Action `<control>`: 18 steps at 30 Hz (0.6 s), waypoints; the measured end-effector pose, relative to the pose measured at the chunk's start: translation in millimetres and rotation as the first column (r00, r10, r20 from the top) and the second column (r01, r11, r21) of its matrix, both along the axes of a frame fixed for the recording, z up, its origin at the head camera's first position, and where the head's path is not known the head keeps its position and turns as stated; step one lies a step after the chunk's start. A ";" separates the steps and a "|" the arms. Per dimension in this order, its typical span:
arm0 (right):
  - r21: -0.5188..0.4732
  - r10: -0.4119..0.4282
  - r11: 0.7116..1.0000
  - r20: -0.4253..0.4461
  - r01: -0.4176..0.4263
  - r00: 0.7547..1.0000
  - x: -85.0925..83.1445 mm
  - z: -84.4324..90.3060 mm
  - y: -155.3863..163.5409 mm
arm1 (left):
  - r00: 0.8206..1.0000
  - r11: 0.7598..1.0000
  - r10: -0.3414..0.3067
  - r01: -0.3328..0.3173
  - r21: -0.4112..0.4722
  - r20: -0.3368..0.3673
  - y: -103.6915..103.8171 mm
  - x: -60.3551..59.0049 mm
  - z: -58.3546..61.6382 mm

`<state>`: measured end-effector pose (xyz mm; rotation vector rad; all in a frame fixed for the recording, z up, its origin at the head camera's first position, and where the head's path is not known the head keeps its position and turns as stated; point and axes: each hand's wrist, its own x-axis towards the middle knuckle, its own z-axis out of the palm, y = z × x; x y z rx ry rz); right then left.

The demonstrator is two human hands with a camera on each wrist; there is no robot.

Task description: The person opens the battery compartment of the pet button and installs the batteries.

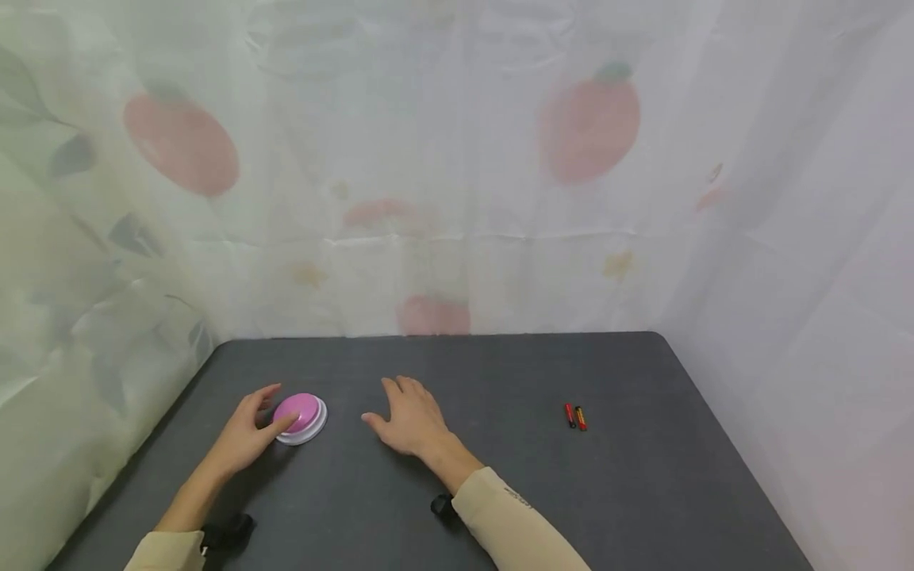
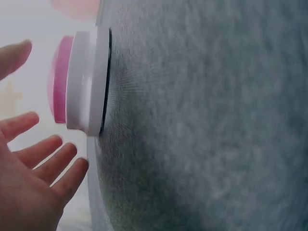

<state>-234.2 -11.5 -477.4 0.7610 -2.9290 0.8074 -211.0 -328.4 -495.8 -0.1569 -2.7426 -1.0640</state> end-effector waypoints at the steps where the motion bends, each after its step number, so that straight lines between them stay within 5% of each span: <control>1: -0.012 0.003 1.000 0.007 -0.003 1.000 0.1 -0.4 -2.6 | 1.000 1.000 -0.004 0.004 0.003 0.028 -1.6 0.3 -0.7; 5: -0.066 0.020 0.998 0.038 -0.017 0.999 1.0 -0.9 -9.3 | 0.996 0.999 -0.033 0.032 0.017 0.086 -4.8 1.4 -4.4; 18: -0.168 0.063 0.985 0.133 -0.040 0.989 -2.8 -6.9 -28.5 | 0.990 0.994 -0.088 0.079 0.079 0.111 -10.6 -4.0 -16.1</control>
